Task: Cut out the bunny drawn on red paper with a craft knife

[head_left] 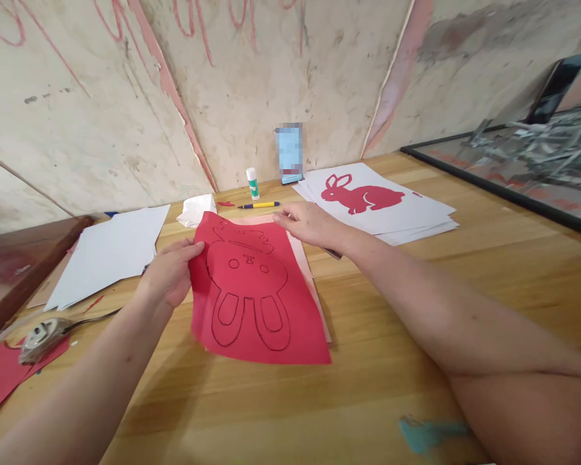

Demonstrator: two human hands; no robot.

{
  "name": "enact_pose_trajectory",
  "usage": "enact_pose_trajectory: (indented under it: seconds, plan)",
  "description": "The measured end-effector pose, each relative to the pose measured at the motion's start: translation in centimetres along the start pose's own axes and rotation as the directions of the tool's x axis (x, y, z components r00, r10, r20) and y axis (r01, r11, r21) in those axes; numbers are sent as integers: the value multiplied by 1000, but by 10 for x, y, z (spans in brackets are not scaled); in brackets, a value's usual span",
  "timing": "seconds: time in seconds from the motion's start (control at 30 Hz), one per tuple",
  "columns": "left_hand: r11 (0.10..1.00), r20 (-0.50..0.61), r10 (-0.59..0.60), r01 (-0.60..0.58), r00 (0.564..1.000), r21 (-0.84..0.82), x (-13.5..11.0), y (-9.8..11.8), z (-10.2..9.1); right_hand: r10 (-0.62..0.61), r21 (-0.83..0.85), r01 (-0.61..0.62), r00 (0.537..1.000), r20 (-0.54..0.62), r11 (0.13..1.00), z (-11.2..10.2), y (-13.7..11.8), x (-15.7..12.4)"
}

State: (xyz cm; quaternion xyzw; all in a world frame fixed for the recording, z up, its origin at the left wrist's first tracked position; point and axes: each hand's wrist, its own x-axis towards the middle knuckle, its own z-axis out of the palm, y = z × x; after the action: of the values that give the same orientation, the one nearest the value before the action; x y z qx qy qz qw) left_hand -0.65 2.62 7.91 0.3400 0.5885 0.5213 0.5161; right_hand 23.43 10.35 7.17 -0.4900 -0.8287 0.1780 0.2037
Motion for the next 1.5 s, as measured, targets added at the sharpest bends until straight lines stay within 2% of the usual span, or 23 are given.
enact_pose_trajectory:
  seconds: [0.1,0.23,0.27,0.33,0.43,0.5,0.57,0.63,0.67,0.7,0.73,0.8,0.87,0.9,0.97,1.03,1.13,1.37,1.5]
  plan:
    - [1000,-66,-22,21,998,-5,-7,-24,-4,-10,-22,10,999,38,1000,1,-1,-1]
    - [996,-142,-70,76,987,41,-20,-53,-23,-44,-129,61,990,132,990,12,-3,-2]
    - [993,-138,-88,98,987,70,-24,-57,-29,-53,-162,77,988,147,984,15,-3,-2]
    - [953,-60,-98,111,993,283,-32,-60,-41,-68,-234,108,983,173,966,21,-2,-2]
    - [768,13,-175,128,984,628,-43,-58,-57,-71,-324,132,978,194,937,27,-1,-3]
    - [626,99,-165,27,981,780,-48,-54,-64,-80,-348,144,978,190,926,32,-1,-3]
    - [431,160,-43,-126,986,893,-50,-48,-65,-102,-362,162,978,180,918,37,0,-2]
    - [233,202,167,-237,965,943,-48,-42,-59,-133,-382,186,978,161,905,43,1,0]
    - [183,273,232,-318,933,930,-45,-40,-52,-147,-395,196,977,151,897,46,1,0]
    - [153,374,287,-428,882,891,-40,-39,-44,-162,-410,208,976,144,888,49,1,0]
    - [118,479,337,-541,811,833,-34,-39,-35,-177,-426,218,975,135,878,52,1,1]
    - [30,648,364,-704,669,710,-17,-42,-17,-209,-459,242,970,121,855,56,1,0]
    - [-76,759,338,-787,557,612,0,-48,-2,-247,-492,271,962,114,827,58,2,0]
    - [-119,786,338,-805,518,581,9,-52,4,-263,-505,285,958,115,815,58,2,0]
    - [-166,821,317,-824,475,541,23,-60,10,-285,-523,308,950,127,795,59,3,0]
    - [-176,830,306,-829,466,531,31,-67,11,-294,-526,323,945,141,786,59,5,1]
    - [-170,821,306,-820,483,546,35,-72,9,-304,-515,336,941,148,788,59,6,1]
    - [-144,807,294,-811,512,567,33,-71,11,-353,-511,369,926,134,776,62,8,0]
    - [-166,816,258,-809,517,564,34,-71,12,-350,-519,361,928,124,775,61,10,-1]
